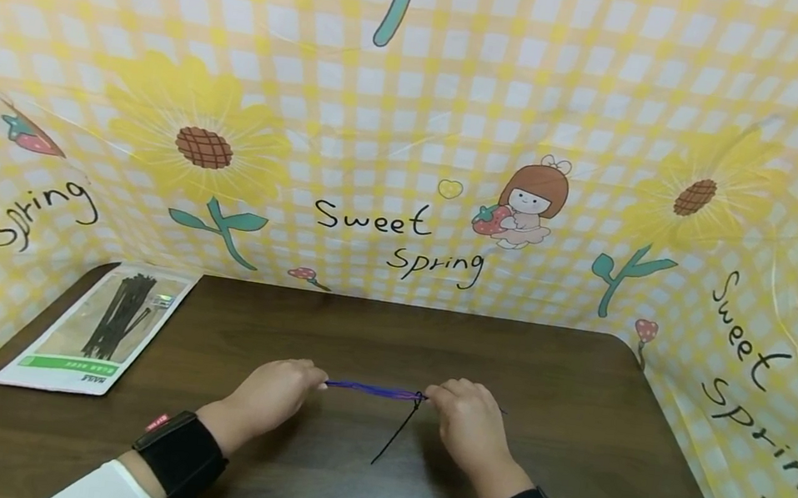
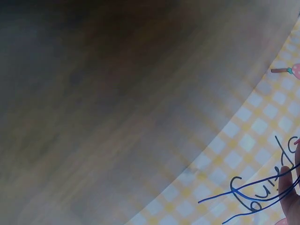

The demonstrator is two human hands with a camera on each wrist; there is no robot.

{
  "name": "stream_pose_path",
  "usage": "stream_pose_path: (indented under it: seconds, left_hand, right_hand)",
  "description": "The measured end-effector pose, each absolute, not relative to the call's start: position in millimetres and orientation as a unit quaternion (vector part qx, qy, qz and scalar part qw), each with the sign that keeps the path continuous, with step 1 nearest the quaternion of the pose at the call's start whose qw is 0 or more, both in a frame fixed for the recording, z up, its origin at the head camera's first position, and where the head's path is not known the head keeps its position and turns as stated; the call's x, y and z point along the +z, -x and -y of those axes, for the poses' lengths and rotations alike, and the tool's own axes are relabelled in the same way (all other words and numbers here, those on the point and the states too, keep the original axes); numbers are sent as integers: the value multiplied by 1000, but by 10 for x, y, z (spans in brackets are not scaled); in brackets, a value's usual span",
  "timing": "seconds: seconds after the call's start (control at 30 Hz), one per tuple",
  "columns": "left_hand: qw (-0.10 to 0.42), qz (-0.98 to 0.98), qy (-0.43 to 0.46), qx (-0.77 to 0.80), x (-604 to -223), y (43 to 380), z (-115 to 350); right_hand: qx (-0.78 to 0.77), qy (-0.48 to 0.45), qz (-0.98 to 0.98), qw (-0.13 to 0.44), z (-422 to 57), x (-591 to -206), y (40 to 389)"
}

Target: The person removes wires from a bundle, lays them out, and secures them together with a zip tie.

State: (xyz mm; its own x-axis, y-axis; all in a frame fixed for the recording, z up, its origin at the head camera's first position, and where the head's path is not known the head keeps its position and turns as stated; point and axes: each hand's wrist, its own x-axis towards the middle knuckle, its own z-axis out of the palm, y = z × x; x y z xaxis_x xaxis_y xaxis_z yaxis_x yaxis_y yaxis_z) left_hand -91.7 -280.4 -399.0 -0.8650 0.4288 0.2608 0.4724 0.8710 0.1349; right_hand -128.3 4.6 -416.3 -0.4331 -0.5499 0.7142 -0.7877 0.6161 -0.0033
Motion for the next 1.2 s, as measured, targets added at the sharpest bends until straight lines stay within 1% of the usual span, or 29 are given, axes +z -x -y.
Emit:
stream_pose_path:
  seconds: [0.13, 0.33, 0.57, 0.63, 0.8, 1.03, 1.2]
  left_hand:
    - [104, 960, 237, -111, -3996, 908, 2823]
    - [117, 955, 249, -107, -4003, 901, 2841]
    - [155, 952, 249, -92, -4058, 921, 2860]
    - [153, 955, 239, -86, -4053, 919, 2865]
    - [129, 962, 225, -88, -4029, 905, 2896]
    - [170, 954, 230, -86, -4045, 898, 2980]
    - [169, 954, 234, -87, -4049, 901, 3014]
  right_hand:
    - [171, -401, 832, 344, -64, -4170, 1276]
    - [171, -392, 836, 344, -80, -4156, 1276]
    - [170, -395, 834, 346, -81, -4138, 1277]
    - [170, -395, 834, 346, -84, -4131, 1274]
    - [168, -398, 833, 345, -103, -4124, 1277]
    - [163, -392, 836, 347, -154, -4118, 1274]
    - [166, -391, 837, 345, -172, -4123, 1282]
